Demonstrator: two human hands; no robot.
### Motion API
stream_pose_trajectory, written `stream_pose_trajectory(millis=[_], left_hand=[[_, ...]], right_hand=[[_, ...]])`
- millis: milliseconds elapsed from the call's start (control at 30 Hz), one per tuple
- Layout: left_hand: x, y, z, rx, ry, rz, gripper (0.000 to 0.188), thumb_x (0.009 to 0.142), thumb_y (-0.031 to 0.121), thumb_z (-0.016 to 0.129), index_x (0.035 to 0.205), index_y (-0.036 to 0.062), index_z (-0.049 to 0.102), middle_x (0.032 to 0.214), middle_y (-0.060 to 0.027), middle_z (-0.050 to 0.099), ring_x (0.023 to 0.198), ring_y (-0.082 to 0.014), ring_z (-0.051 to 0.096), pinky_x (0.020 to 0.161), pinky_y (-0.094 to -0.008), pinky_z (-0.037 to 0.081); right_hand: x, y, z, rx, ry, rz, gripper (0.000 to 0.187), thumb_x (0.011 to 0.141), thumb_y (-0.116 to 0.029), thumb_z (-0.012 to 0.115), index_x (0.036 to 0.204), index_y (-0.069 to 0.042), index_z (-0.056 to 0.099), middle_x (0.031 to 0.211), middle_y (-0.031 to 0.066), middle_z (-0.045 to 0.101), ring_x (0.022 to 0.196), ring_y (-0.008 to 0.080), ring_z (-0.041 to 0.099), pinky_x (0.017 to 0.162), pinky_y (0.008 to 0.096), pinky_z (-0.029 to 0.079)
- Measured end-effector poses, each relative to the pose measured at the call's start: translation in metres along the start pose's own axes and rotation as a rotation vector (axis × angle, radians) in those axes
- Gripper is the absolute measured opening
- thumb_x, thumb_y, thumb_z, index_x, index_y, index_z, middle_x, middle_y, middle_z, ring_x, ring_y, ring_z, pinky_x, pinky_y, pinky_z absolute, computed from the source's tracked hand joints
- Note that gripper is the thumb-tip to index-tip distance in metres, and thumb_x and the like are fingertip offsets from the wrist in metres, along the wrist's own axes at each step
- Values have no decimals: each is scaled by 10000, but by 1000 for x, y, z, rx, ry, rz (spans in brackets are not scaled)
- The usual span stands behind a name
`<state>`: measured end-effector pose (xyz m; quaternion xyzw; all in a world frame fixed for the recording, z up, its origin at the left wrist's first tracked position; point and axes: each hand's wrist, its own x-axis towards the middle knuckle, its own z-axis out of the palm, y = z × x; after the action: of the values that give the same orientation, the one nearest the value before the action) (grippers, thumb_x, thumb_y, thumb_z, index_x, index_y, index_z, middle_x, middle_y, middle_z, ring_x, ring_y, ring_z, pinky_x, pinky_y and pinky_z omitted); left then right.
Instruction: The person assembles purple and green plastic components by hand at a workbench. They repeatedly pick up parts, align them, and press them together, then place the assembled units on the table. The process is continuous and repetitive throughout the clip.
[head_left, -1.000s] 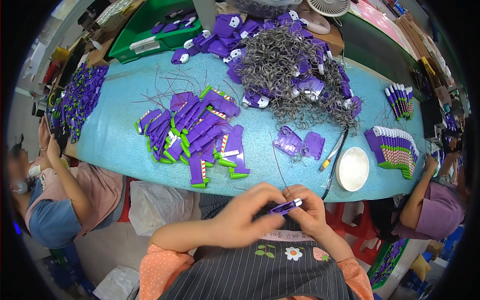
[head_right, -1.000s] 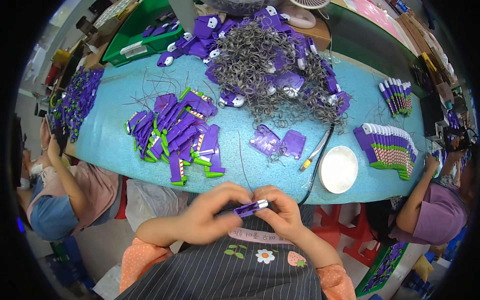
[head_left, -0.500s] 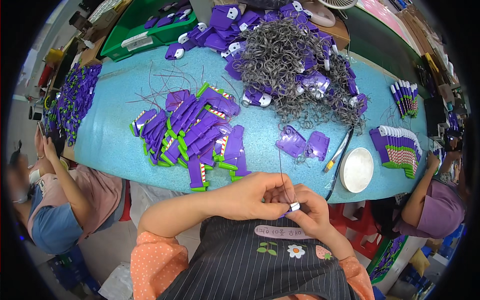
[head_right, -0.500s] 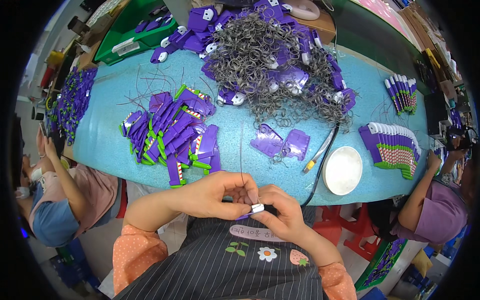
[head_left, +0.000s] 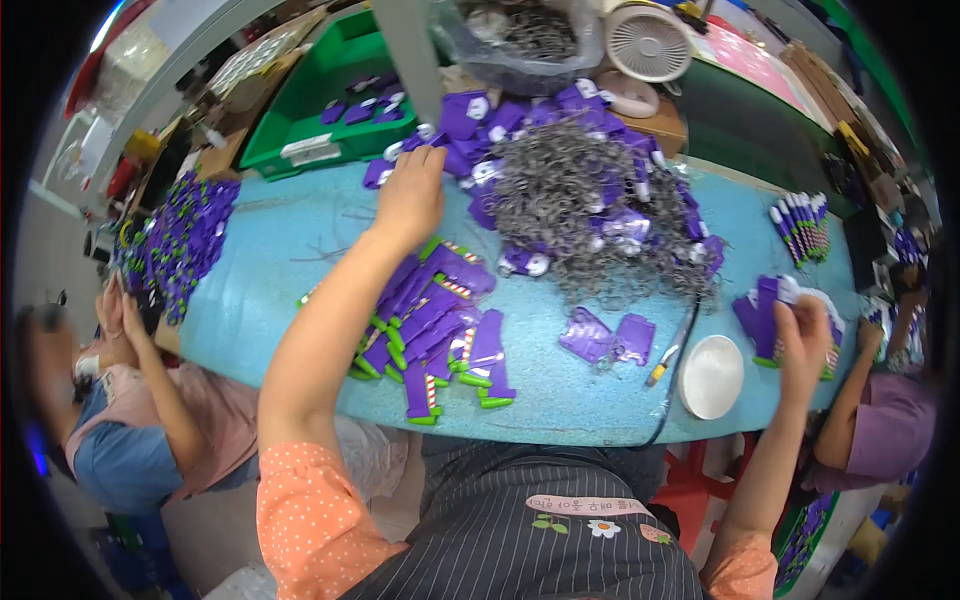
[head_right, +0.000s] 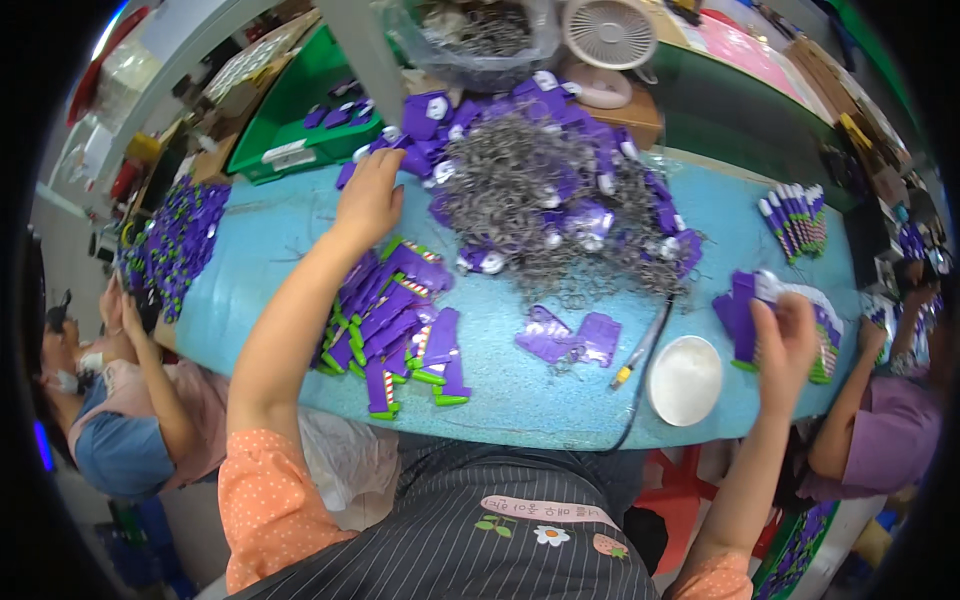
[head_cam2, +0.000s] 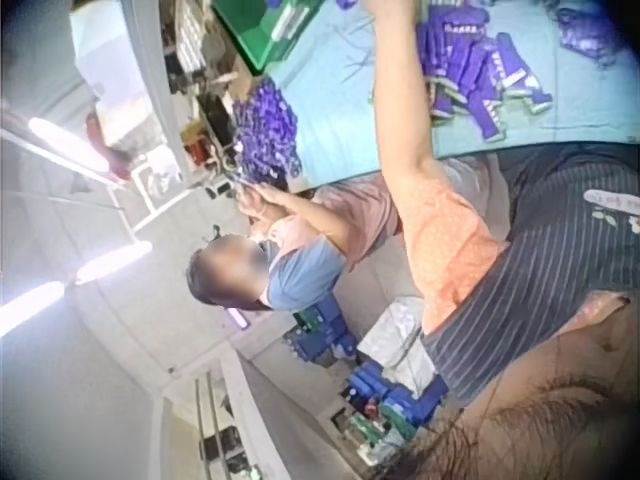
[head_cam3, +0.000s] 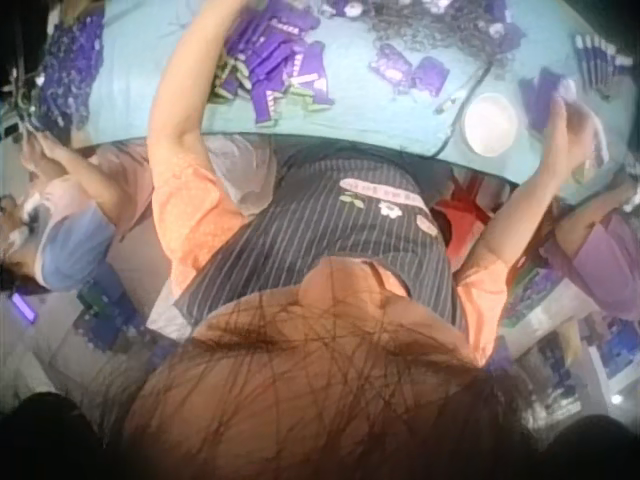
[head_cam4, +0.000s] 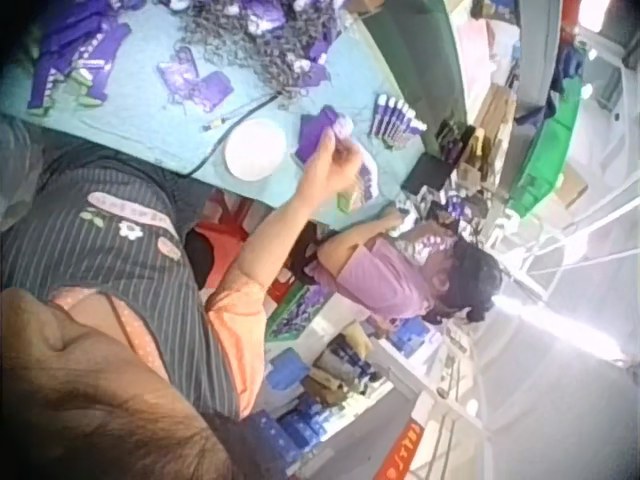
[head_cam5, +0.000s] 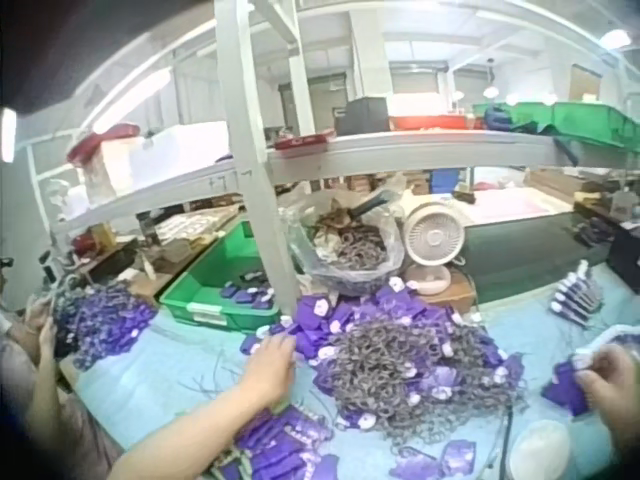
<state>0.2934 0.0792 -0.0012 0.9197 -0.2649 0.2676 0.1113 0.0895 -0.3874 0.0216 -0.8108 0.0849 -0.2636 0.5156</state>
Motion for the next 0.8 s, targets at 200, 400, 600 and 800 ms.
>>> stream_pose_trajectory(millis=[200,400,600,800], left_hand=[[4,-29,39,219,-71,176,197,719,65,529,908,20,559,862,-118,551,853,-295,538,704,-403,435],[-29,23,-49,-178,-321,-288,152,878,139,536,830,-5,528,752,-200,569,661,-332,572,550,-409,421],[-109,141,-109,-1326,-410,-737,237,878,111,545,1066,-29,513,835,-62,632,757,-105,589,657,-283,472],[-134,220,-89,-1211,-731,-656,402,856,11,530,1239,-41,419,935,-84,626,842,-97,592,704,-262,496]], right_hand=[[12,20,26,-796,-80,-405,253,687,-100,734,836,-3,554,954,152,584,892,324,539,792,389,417],[13,40,1,-723,-142,-335,325,669,-99,739,882,-16,509,1126,191,550,1089,383,490,888,431,384],[-2,7,6,-854,11,-414,410,667,-83,729,1024,0,544,1189,212,522,1101,379,485,926,436,373],[-112,-114,105,-309,-954,-467,806,611,-263,800,1253,50,425,1133,201,488,995,348,528,843,429,429]])
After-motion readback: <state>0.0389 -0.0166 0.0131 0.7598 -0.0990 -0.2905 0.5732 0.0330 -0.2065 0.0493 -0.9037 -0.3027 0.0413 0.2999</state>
